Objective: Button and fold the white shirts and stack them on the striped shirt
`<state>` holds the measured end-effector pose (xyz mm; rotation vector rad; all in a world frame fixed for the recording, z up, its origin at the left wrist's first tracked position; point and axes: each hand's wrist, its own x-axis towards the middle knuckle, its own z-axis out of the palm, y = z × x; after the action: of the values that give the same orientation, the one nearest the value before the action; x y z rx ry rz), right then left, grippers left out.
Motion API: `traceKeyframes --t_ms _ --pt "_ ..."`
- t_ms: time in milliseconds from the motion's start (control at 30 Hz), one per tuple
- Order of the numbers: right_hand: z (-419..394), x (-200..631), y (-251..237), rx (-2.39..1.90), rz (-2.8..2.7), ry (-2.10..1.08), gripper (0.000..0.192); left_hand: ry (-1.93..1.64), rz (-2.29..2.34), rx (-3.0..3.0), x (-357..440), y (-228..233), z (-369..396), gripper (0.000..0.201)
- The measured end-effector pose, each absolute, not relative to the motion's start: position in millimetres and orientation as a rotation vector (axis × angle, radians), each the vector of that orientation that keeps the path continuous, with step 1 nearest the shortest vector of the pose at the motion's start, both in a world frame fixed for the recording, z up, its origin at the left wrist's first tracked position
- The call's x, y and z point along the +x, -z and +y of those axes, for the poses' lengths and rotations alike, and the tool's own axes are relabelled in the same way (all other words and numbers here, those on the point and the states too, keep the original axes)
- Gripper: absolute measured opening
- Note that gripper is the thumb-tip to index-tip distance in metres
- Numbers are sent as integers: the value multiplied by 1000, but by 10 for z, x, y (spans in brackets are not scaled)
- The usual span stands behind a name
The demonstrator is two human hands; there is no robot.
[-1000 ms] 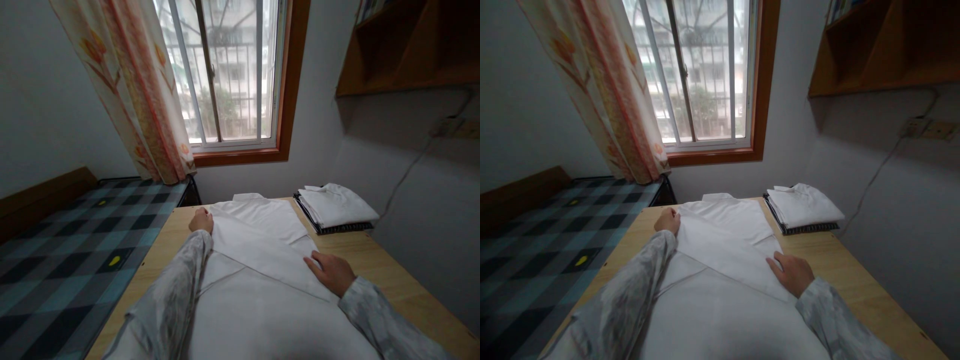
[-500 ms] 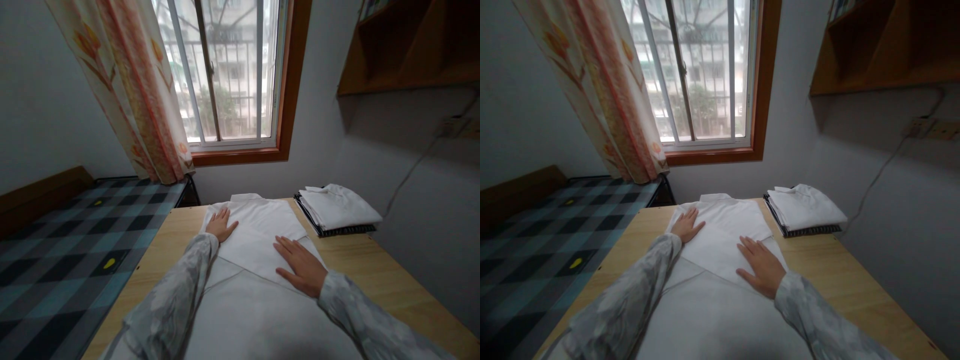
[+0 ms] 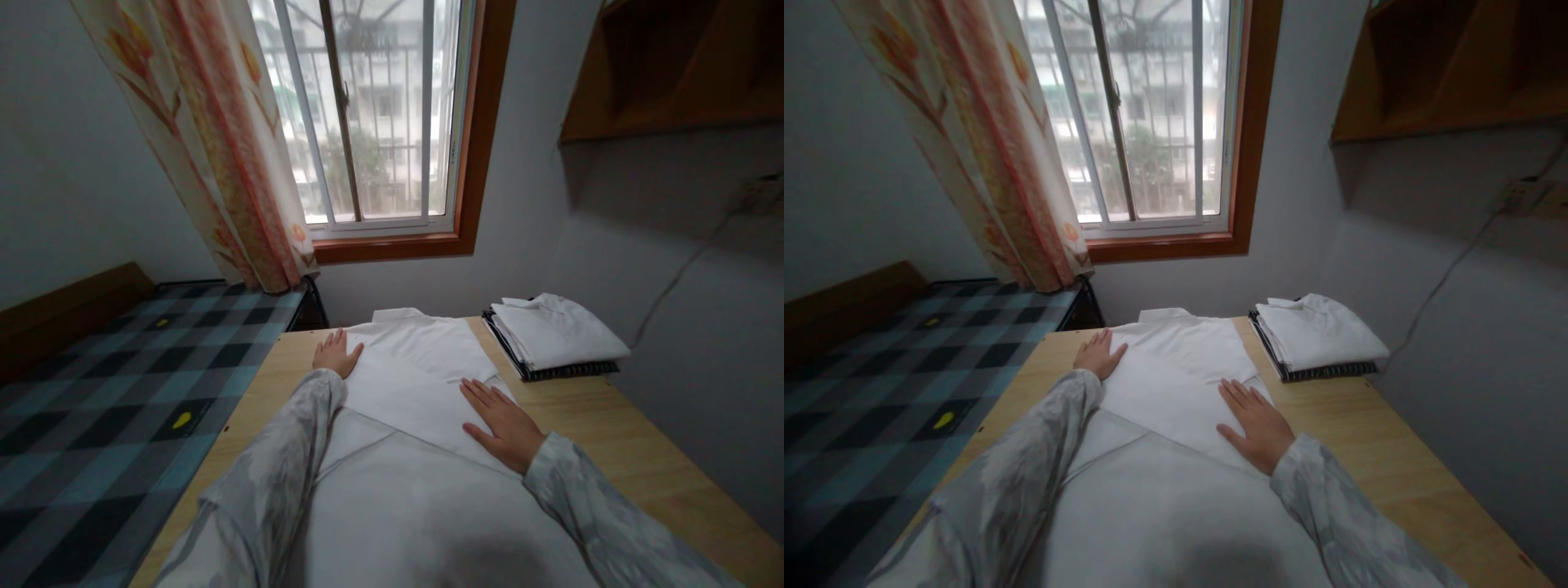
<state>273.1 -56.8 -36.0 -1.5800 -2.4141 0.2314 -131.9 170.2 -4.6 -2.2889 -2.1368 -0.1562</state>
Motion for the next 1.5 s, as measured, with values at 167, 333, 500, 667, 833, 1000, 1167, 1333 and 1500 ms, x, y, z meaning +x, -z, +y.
traceKeyframes --t_ms 167,333,500,667,833,1000,1167,1333,1500 --pt "-617 2959 428 -1650 -2359 -167 76 158 -2198 -2221 -1412 55 1754 94" --pt "-616 3093 467 -1702 -2329 -117 73 176 -2232 -2245 -1560 21 1709 87" --pt "-482 3110 444 -1744 -2349 -107 69 255 -2192 -2273 -1856 -122 1428 65" --pt "-250 3130 467 -1763 -2372 -86 69 208 -2373 -2201 -1959 -247 1007 63" --pt "-139 3138 534 -1793 -2373 -82 69 81 -2446 -2201 -1780 -282 668 47" --pt "-165 3116 523 -1823 -2343 -85 69 187 -2411 -2109 -1649 -257 526 35" --pt "-192 3090 481 -1849 -2331 -122 69 239 -2447 -2027 -1627 -257 488 43" --pt "-202 3095 511 -1840 -2331 -98 69 207 -2505 -2116 -1809 -340 521 63" --pt "-171 3117 519 -1821 -2325 -76 69 140 -2618 -2586 -2137 -371 468 61"
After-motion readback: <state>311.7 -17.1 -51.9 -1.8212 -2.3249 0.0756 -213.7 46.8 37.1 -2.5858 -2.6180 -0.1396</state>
